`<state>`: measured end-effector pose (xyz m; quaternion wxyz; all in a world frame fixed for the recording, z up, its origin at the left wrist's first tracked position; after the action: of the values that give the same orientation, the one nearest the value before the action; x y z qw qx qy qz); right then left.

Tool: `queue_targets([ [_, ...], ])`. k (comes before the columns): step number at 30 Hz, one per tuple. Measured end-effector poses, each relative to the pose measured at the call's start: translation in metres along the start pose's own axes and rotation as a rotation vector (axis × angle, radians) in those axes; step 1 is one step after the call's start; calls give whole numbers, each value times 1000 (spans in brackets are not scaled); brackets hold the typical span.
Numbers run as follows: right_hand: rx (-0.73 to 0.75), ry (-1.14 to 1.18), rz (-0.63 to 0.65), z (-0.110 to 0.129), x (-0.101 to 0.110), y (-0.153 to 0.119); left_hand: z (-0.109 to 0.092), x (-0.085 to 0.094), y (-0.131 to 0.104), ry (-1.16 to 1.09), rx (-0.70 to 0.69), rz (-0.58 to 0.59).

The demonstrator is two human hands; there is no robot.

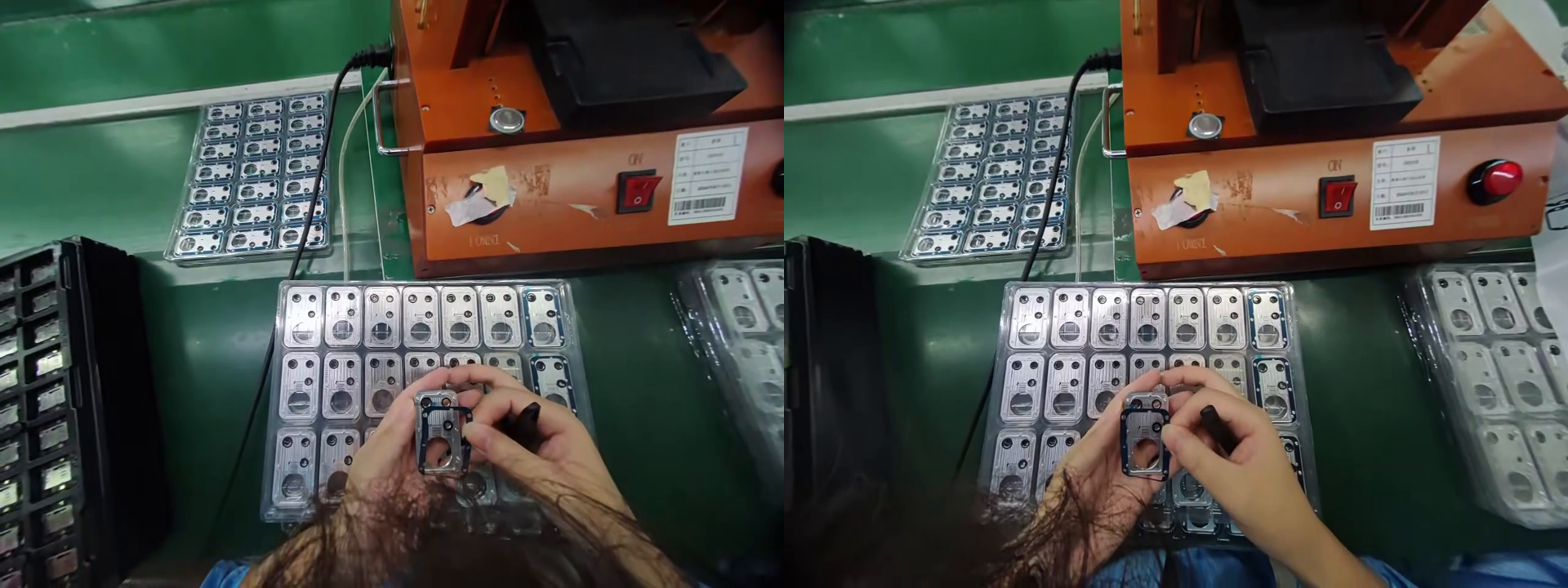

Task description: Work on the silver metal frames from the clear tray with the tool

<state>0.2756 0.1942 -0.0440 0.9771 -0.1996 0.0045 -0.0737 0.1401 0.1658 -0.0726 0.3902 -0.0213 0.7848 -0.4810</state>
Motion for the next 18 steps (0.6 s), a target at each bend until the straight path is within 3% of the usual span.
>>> queue_targets([
  [6,30,5,14,0,-3,0,-4,-13,-5,-100,-4,64],
  [18,87,68,77,7,-9,-1,-6,-13,-5,-158,6,68],
])
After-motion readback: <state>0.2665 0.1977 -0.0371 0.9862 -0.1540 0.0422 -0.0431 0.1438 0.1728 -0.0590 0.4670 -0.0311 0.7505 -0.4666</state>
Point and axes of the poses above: each hand's wrist, its own y-axis towards the middle knuckle, its own x-axis out of the back of the hand, z = x × y, the point moved 10 cm from there along y, towards the middle knuckle, and after that the axes turned 5 degrees about -z, right-handed, at the moved point
